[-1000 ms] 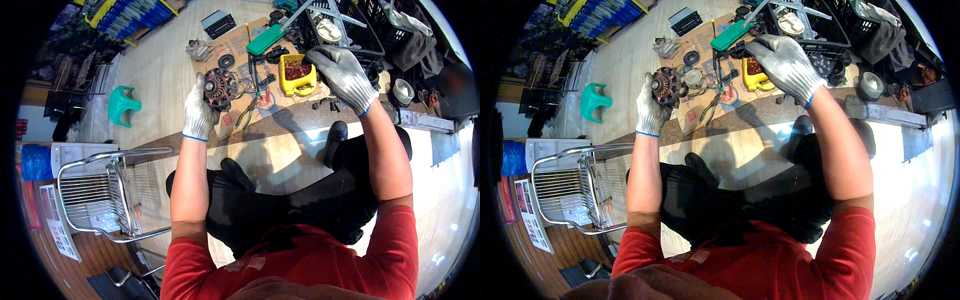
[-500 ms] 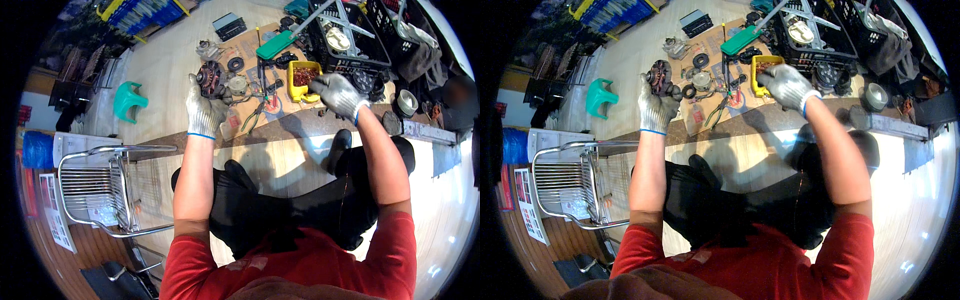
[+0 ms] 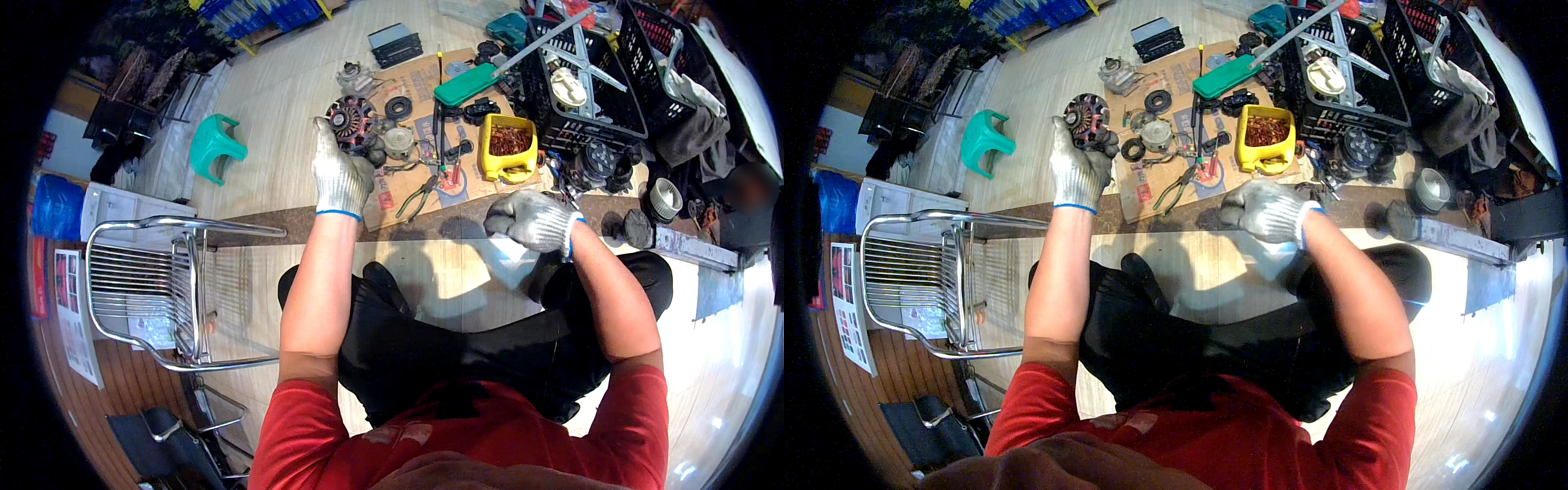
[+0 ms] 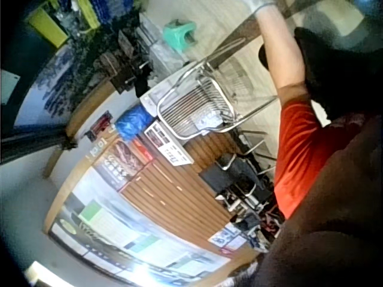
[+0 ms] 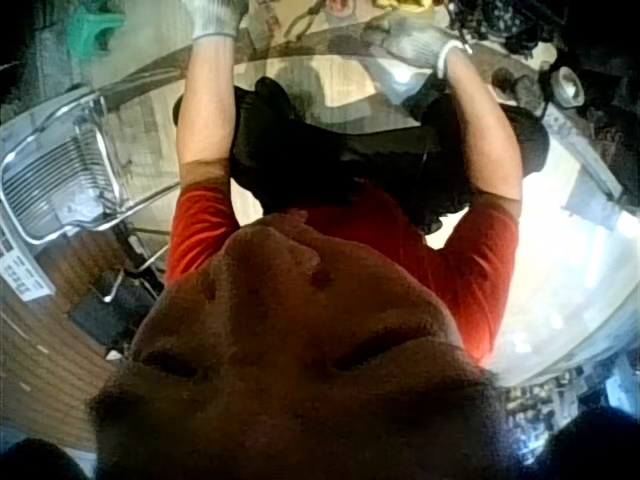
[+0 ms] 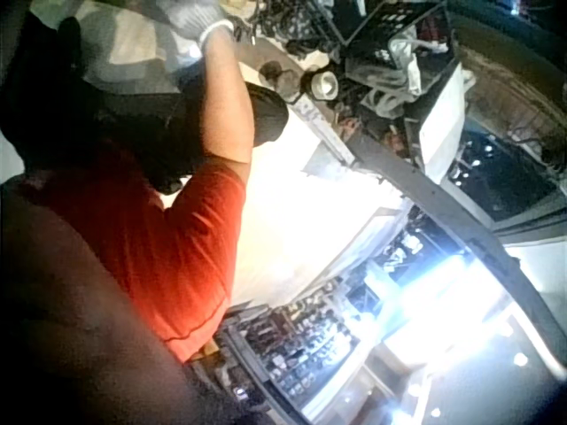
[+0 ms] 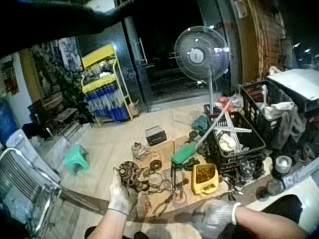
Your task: The person works on an alternator component by hand, handling small wires and using a tool to manipulate the internal copper winding and metal housing.
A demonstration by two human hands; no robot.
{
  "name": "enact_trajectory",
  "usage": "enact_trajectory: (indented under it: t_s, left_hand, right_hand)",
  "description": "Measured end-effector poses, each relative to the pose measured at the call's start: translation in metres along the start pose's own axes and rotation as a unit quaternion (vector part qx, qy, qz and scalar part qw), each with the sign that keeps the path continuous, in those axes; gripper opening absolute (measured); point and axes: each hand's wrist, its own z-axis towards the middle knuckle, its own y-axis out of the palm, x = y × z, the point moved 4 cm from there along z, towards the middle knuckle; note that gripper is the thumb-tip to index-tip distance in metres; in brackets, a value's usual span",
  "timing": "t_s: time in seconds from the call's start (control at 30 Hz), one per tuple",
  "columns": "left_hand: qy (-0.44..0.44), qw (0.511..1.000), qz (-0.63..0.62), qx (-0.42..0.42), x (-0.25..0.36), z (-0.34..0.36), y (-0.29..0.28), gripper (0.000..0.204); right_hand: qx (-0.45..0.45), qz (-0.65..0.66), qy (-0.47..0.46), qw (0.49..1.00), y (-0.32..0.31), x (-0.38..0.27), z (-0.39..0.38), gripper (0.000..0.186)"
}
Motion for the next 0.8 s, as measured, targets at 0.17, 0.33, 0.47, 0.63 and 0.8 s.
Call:
enact_trajectory:
  t_s: [0.17,0.33,0.47,0.63,0.8]
  left_hand:
    - [0.082,0.994,0.031,0.066,-0.001,0.023,-0.022,0.065]
    - [0.147,0.983,0.095,0.052,0.006,0.032,-0.029,0.061]
    - [0.158,0.968,0.193,0.038,0.017,0.019,-0.017,0.055]
    - [0.157,0.957,0.241,-0.038,0.014,0.023,-0.018,0.051]
    - [0.108,0.974,0.194,-0.035,0.008,0.020,-0.005,0.050]
  right_hand:
    - [-0.023,0.033,-0.066,0.997,-0.003,-0.021,-0.013,0.025]
    - [0.044,0.011,-0.159,0.986,-0.021,-0.034,-0.037,0.019]
    - [0.130,-0.043,-0.170,0.976,-0.062,-0.036,-0.064,0.017]
    - [0.267,0.074,-0.040,0.960,-0.090,-0.025,-0.082,0.026]
    - [0.331,0.053,-0.011,0.942,-0.104,-0.016,-0.092,0.028]
